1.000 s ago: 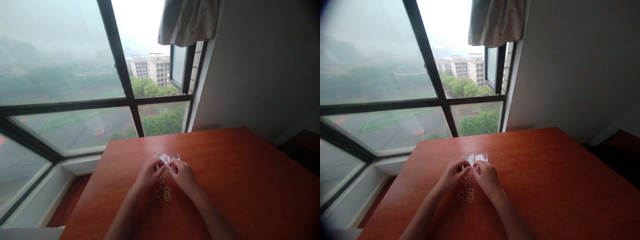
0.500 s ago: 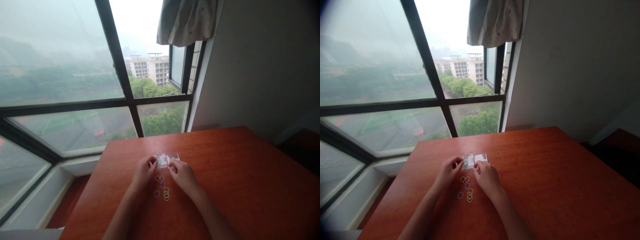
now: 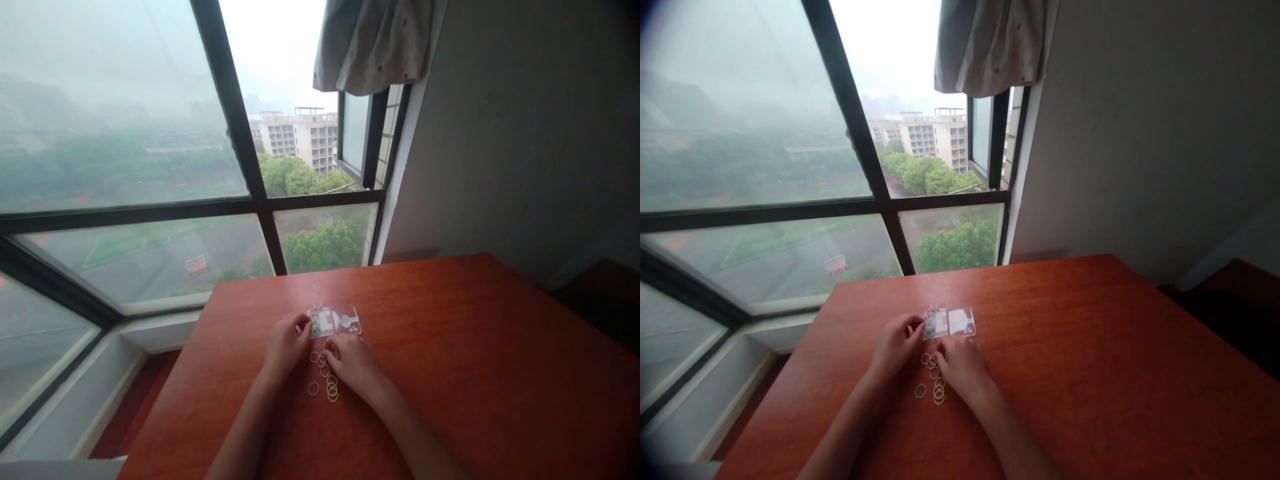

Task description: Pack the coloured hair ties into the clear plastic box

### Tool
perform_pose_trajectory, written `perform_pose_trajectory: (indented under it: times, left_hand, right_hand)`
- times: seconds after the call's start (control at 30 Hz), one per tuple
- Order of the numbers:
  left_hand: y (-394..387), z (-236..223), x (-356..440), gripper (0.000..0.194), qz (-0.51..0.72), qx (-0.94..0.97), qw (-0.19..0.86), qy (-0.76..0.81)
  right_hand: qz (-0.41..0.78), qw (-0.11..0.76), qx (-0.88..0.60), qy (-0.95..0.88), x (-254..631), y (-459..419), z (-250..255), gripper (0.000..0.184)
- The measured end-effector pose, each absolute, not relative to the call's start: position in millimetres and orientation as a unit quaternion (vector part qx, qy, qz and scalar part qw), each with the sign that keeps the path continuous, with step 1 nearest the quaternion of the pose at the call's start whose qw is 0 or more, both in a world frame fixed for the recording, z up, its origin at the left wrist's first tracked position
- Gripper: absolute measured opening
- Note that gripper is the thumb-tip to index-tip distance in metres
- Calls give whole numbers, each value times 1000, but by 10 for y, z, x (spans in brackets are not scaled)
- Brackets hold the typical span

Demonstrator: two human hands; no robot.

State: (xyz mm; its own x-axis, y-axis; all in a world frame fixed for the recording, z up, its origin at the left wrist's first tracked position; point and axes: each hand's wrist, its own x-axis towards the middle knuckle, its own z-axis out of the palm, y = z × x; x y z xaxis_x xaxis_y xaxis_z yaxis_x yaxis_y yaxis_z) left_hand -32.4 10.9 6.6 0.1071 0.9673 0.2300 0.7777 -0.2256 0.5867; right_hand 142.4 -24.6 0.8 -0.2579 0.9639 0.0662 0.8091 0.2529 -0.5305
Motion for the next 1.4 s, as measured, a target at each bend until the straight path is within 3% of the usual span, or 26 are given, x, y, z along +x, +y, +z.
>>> perform_pose_trajectory:
  times: [0.43,1.0,1.4]
  left_hand:
    - [110,74,-324,17,312,734,161,581]
    - [17,222,-203,18,297,778,260,489]
    - [9,218,-171,16,315,774,278,474]
  right_hand:
    - [179,138,-579,-784,1404,-254,33,10]
    - [170,304,-597,-722,1482,-165,-28,14]
    - [157,334,-592,-717,1478,-178,-13,14]
